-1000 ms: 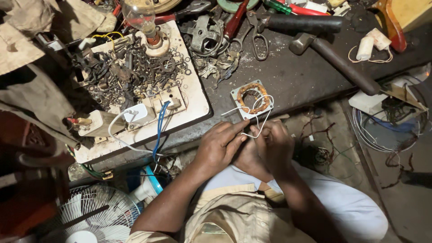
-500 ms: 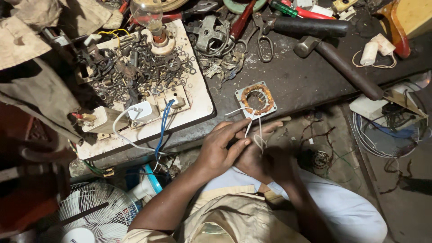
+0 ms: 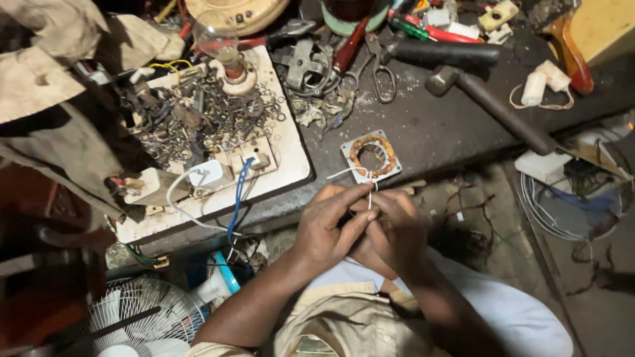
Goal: The person sits on the floor at a cluttered workbench and ties white cord around the copper windings of a square motor stator, looping and pulling the cord tight by hand around the winding bundle. They repeatedly thread the cord through and around the stator, tightening each wrap to secure the windings.
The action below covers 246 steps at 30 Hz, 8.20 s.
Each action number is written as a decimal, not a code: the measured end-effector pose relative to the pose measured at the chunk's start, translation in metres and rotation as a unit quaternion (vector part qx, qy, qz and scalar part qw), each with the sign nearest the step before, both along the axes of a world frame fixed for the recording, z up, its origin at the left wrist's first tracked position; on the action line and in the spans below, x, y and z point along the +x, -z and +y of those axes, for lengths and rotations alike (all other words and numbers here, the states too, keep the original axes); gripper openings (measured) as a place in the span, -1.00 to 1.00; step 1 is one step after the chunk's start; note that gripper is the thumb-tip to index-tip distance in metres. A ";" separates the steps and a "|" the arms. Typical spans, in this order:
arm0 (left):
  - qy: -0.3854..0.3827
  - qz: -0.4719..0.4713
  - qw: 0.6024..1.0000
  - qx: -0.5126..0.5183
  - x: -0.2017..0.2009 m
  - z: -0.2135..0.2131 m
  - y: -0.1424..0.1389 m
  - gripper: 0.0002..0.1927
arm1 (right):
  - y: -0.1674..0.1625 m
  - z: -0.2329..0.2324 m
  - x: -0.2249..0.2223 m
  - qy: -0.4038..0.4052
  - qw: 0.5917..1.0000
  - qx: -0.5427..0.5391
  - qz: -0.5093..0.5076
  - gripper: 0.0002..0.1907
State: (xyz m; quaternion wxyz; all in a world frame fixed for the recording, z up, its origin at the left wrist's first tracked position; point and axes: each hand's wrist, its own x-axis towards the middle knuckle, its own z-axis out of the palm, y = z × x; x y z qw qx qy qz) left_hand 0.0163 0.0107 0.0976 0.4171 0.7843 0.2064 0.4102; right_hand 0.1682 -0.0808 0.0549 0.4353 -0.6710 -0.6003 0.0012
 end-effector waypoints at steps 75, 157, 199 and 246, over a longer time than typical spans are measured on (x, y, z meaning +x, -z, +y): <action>0.005 0.102 0.930 0.352 0.002 0.039 0.029 -0.72 | 0.026 0.007 0.011 0.050 0.997 -0.055 -0.018 -0.88; -0.047 0.142 0.937 0.316 0.027 0.042 -0.009 -0.76 | -0.022 -0.095 -0.012 -0.223 0.960 -0.106 0.130 -0.92; 0.020 0.094 0.941 0.323 -0.010 0.019 0.034 -0.70 | -0.026 -0.090 -0.016 -0.223 0.958 -0.128 0.130 -0.92; 0.039 -0.010 0.982 0.185 0.006 0.044 0.039 -0.82 | 0.031 -0.165 0.038 -0.055 0.877 0.048 0.475 -0.56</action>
